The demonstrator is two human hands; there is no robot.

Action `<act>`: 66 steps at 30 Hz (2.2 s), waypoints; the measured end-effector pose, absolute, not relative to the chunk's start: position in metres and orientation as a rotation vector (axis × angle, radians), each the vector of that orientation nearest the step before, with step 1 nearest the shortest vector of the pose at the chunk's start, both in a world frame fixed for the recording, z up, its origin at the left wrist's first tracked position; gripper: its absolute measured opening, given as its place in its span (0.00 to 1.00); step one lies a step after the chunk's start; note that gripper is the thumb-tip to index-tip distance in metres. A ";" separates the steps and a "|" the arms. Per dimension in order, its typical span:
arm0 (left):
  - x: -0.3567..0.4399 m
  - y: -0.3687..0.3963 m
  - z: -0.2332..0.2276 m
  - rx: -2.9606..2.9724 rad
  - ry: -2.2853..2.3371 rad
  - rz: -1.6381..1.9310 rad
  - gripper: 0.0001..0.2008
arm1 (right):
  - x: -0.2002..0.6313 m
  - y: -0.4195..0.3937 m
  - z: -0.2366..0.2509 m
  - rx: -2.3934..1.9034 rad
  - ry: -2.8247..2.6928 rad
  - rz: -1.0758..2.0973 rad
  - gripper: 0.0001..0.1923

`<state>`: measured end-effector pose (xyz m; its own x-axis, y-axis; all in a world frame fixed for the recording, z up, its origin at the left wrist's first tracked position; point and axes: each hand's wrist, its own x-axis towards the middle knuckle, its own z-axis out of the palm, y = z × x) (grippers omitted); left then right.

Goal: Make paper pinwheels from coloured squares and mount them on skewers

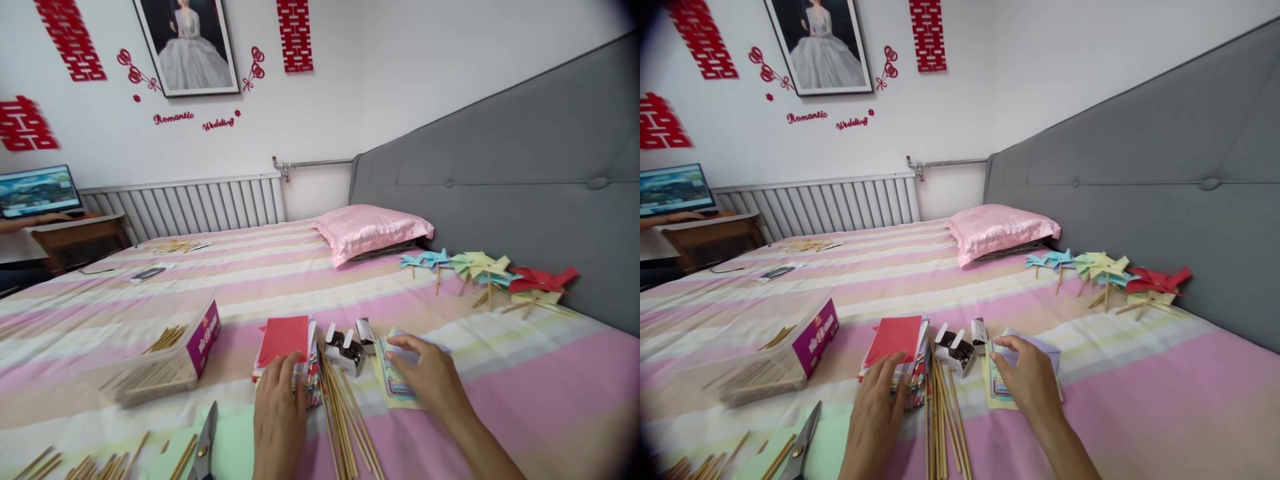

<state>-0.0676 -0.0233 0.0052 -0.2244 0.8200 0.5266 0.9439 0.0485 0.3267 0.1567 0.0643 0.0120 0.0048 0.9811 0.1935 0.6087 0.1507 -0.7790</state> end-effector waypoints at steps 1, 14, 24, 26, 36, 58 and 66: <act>-0.066 -0.023 0.007 -1.827 -2.119 -0.900 0.16 | 0.156 0.065 0.011 -1.540 -1.691 0.643 0.12; -0.067 -0.024 0.006 -1.842 -2.121 -0.947 0.10 | 0.154 0.062 0.013 -1.490 -1.712 0.679 0.13; -0.078 -0.021 0.000 -1.661 -2.221 -1.168 0.10 | 0.154 0.063 0.010 -1.473 -1.716 0.684 0.12; -0.080 -0.021 -0.003 -1.600 -2.249 -1.200 0.11 | 0.154 0.063 0.010 -1.476 -1.718 0.689 0.12; -0.077 -0.030 0.014 -1.093 -2.364 -1.403 0.16 | 0.153 0.062 0.008 -1.474 -1.730 0.702 0.12; -0.068 -0.029 0.013 -1.393 -2.265 -1.246 0.10 | 0.151 0.062 0.008 -1.416 -1.733 0.701 0.12; -0.069 -0.029 0.019 -1.454 -2.088 -1.102 0.15 | 0.150 0.061 0.008 -1.418 -1.732 0.709 0.11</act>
<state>-0.0685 -0.0291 0.0191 -0.4017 0.6198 0.6741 0.9063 0.1636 0.3896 0.1502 0.0610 0.0085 -0.0806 0.9731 0.2157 0.5426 0.2244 -0.8095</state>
